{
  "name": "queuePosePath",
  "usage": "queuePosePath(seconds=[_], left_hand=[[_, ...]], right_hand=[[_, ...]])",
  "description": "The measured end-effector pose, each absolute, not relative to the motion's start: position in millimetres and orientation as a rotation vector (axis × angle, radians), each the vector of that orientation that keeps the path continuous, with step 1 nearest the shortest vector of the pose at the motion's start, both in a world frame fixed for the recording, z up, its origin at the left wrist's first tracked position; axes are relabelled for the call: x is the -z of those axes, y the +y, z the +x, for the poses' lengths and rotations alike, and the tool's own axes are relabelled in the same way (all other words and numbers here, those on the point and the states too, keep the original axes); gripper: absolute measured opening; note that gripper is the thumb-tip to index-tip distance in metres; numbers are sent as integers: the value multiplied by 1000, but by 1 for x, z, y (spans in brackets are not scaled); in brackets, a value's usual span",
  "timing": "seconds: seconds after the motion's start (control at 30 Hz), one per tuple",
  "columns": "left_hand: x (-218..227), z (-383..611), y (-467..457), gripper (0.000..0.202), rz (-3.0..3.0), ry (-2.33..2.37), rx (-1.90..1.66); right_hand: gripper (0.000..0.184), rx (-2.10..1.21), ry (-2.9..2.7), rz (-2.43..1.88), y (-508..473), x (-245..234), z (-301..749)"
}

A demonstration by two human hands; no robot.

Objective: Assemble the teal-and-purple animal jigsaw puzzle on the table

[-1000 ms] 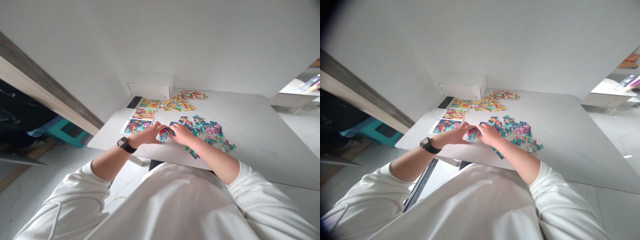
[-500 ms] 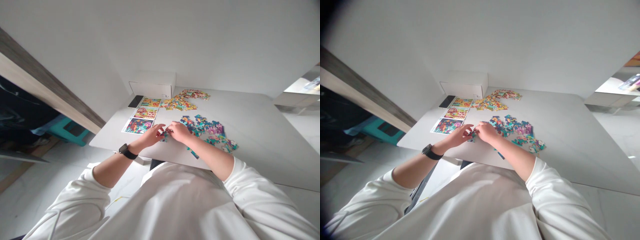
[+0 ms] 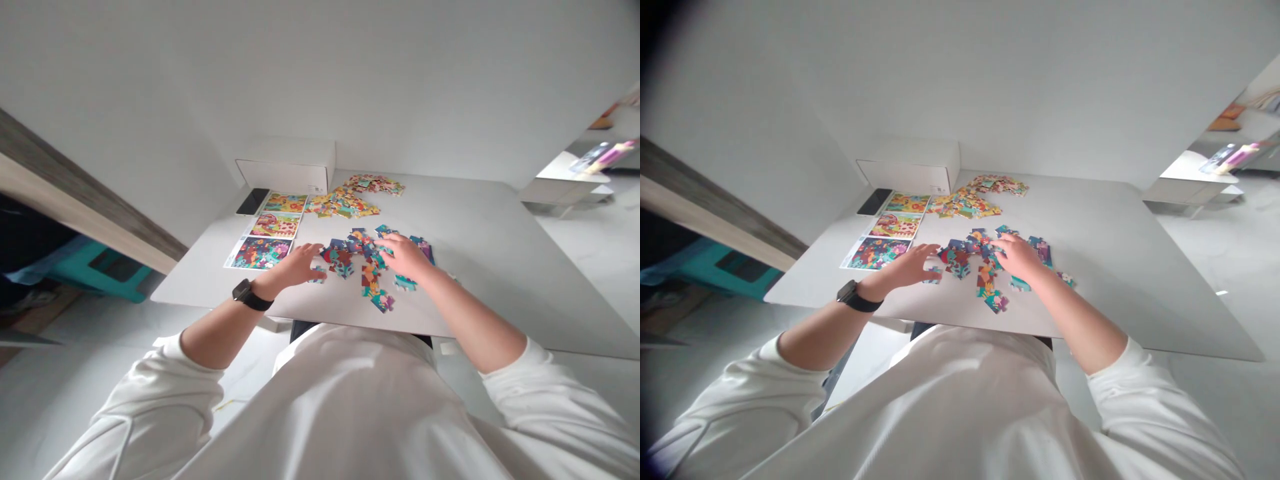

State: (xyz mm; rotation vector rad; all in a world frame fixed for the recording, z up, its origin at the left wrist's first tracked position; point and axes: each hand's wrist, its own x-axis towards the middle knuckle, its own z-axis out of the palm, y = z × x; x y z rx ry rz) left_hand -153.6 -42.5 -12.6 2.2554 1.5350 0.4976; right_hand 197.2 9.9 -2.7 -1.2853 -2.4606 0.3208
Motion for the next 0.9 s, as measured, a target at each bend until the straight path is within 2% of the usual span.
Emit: queuePosePath(seconds=[0.07,0.13,0.3,0.43,0.6,0.67,0.77,0.9], left_hand=[[10,-162,-47,53,2372,1426,-370],[10,-168,-50,42,2421,1388,-347],[8,-159,-54,37,2407,1468,-326],[1,-130,-52,25,2368,1466,-411],[-3,-88,-53,31,2523,1601,-649],[0,-72,-62,32,2578,1497,-590],[8,-51,-78,50,2615,1341,-396],[14,-39,-88,49,2563,1377,-301]], right_hand=[[33,-421,-2507,-1309,-10,2,214],[34,-463,-2554,-1352,-29,2,219],[46,-414,-2620,-1465,-39,1,197],[42,-426,-2723,-1468,-24,-4,177],[33,-477,-2735,-1502,-13,-7,166],[33,-533,-2719,-1508,-11,-7,165],[43,-583,-2701,-1511,-9,-7,165],[37,-592,-2733,-1490,-4,-9,168]])
